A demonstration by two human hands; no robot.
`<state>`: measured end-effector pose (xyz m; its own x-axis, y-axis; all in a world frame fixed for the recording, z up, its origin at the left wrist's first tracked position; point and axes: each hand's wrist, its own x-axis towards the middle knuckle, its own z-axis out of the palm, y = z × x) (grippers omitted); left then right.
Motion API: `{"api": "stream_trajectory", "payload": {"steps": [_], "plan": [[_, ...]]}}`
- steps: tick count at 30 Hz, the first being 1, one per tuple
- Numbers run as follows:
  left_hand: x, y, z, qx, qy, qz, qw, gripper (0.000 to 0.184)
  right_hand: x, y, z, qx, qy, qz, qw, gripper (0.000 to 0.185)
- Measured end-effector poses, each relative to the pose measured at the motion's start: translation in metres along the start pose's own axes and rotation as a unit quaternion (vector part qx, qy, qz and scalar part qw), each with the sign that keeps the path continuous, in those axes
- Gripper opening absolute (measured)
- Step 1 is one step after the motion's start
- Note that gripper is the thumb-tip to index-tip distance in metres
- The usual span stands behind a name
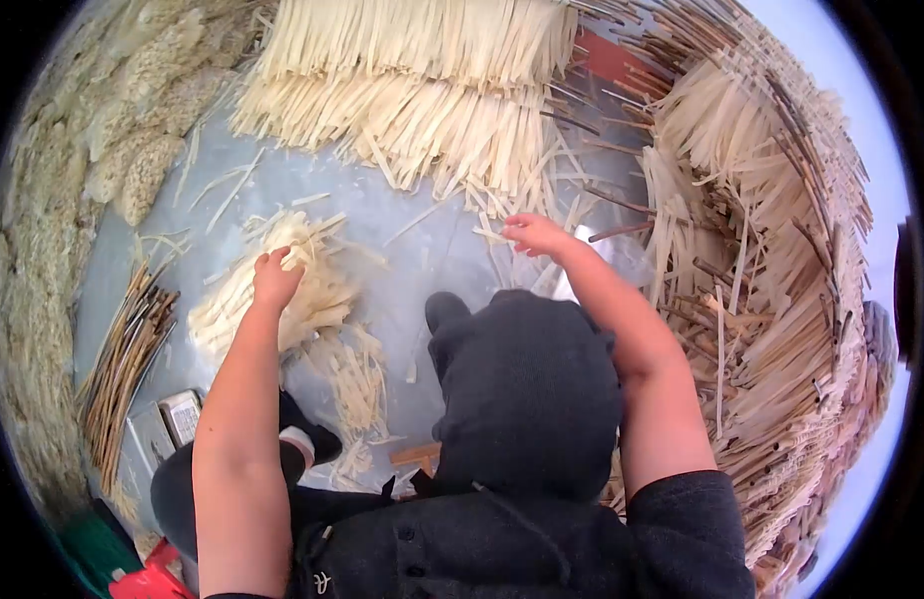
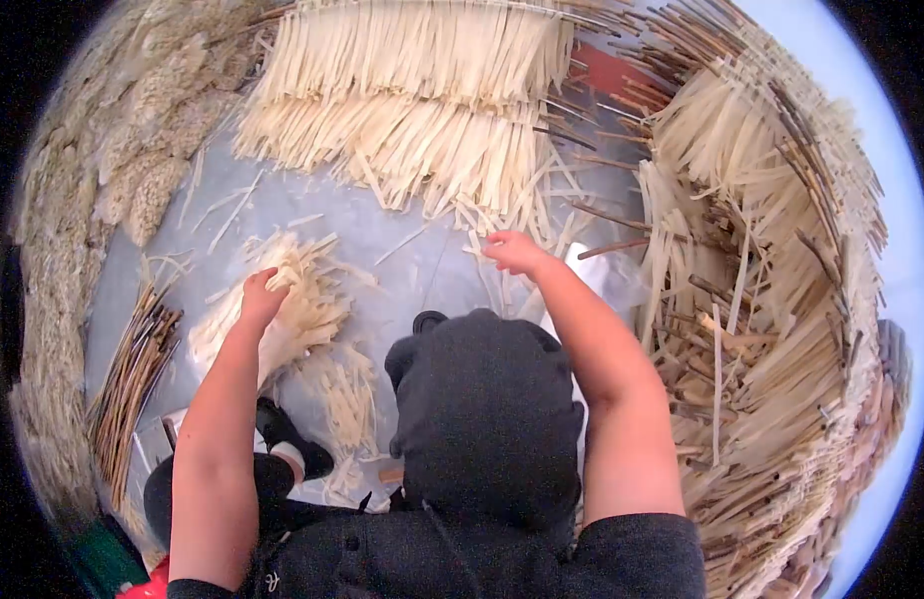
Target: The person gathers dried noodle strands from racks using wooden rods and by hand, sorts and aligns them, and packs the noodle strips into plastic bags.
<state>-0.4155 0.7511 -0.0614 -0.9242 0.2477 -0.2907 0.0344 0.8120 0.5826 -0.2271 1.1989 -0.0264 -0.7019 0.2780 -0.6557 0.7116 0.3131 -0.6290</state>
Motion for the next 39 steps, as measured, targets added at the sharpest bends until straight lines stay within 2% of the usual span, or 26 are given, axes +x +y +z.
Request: {"api": "stream_trajectory", "payload": {"steps": [2, 3, 4, 6, 9, 14, 16, 17, 19, 20, 22, 23, 25, 26, 28, 29, 33, 36, 38, 39], "plan": [[0.010, -0.040, 0.011, 0.131, 0.043, 0.002, 0.990, 0.063, 0.059, 0.028, 0.035, 0.008, 0.057, -0.017, 0.998, 0.058], [0.017, -0.043, 0.015, 0.139, 0.037, -0.004, 0.990, 0.075, 0.068, 0.026, 0.026, 0.014, 0.073, -0.010, 0.997, 0.063], [0.021, -0.051, 0.020, 0.143, 0.028, -0.006, 0.989, 0.075, 0.079, 0.029, 0.026, 0.017, 0.069, -0.001, 0.997, 0.063], [0.020, -0.052, 0.029, 0.203, 0.027, -0.011, 0.979, 0.090, 0.095, 0.029, 0.017, -0.003, 0.117, 0.014, 0.993, 0.067], [0.007, -0.050, 0.037, 0.214, -0.007, -0.022, 0.977, 0.100, 0.125, 0.036, 0.012, 0.015, 0.118, 0.044, 0.992, 0.072], [0.011, -0.060, 0.039, 0.195, -0.002, -0.054, 0.979, 0.101, 0.178, 0.031, 0.003, 0.087, 0.146, 0.076, 0.983, 0.076], [0.020, -0.068, 0.040, 0.190, -0.005, -0.060, 0.980, 0.101, 0.207, 0.031, 0.009, 0.161, 0.224, 0.074, 0.958, 0.084], [0.023, -0.071, 0.040, 0.194, -0.006, -0.067, 0.979, 0.101, 0.221, 0.032, 0.013, 0.162, 0.217, 0.075, 0.960, 0.084], [0.026, -0.070, 0.041, 0.180, -0.022, -0.061, 0.982, 0.102, 0.235, 0.022, 0.018, 0.185, 0.287, 0.100, 0.935, 0.076], [0.027, -0.068, 0.043, 0.184, -0.024, -0.065, 0.981, 0.102, 0.248, 0.024, 0.016, 0.186, 0.282, 0.103, 0.936, 0.076], [0.033, -0.065, 0.046, 0.201, -0.030, -0.080, 0.976, 0.103, 0.283, 0.032, 0.008, 0.171, 0.241, 0.112, 0.949, 0.061], [0.036, -0.065, 0.046, 0.204, -0.032, -0.083, 0.975, 0.103, 0.298, 0.033, 0.011, 0.171, 0.237, 0.115, 0.949, 0.061], [0.036, -0.066, 0.049, 0.215, -0.029, -0.078, 0.973, 0.105, 0.310, 0.024, 0.024, 0.238, 0.238, 0.018, 0.941, 0.046], [0.037, -0.065, 0.050, 0.214, -0.032, -0.082, 0.973, 0.105, 0.309, 0.021, 0.031, 0.236, 0.235, 0.021, 0.943, 0.046], [0.040, -0.063, 0.048, 0.219, -0.041, -0.082, 0.972, 0.106, 0.281, -0.002, 0.050, 0.066, 0.274, -0.025, 0.959, 0.040], [0.041, -0.065, 0.049, 0.217, -0.040, -0.084, 0.972, 0.106, 0.277, 0.007, 0.066, 0.038, 0.261, -0.053, 0.963, 0.038], [0.039, -0.069, 0.051, 0.226, -0.030, -0.069, 0.971, 0.107, 0.219, 0.029, 0.127, 0.135, 0.241, -0.077, 0.958, 0.036], [0.040, -0.067, 0.049, 0.231, -0.039, -0.073, 0.969, 0.107, 0.180, 0.012, 0.129, 0.130, 0.206, -0.061, 0.968, 0.040], [0.040, -0.067, 0.043, 0.238, -0.044, -0.080, 0.967, 0.108, 0.161, -0.011, 0.100, 0.088, 0.013, 0.136, 0.987, 0.047], [0.041, -0.066, 0.042, 0.230, -0.056, -0.086, 0.968, 0.108, 0.155, -0.025, 0.081, 0.042, 0.036, 0.134, 0.989, 0.050]]}}
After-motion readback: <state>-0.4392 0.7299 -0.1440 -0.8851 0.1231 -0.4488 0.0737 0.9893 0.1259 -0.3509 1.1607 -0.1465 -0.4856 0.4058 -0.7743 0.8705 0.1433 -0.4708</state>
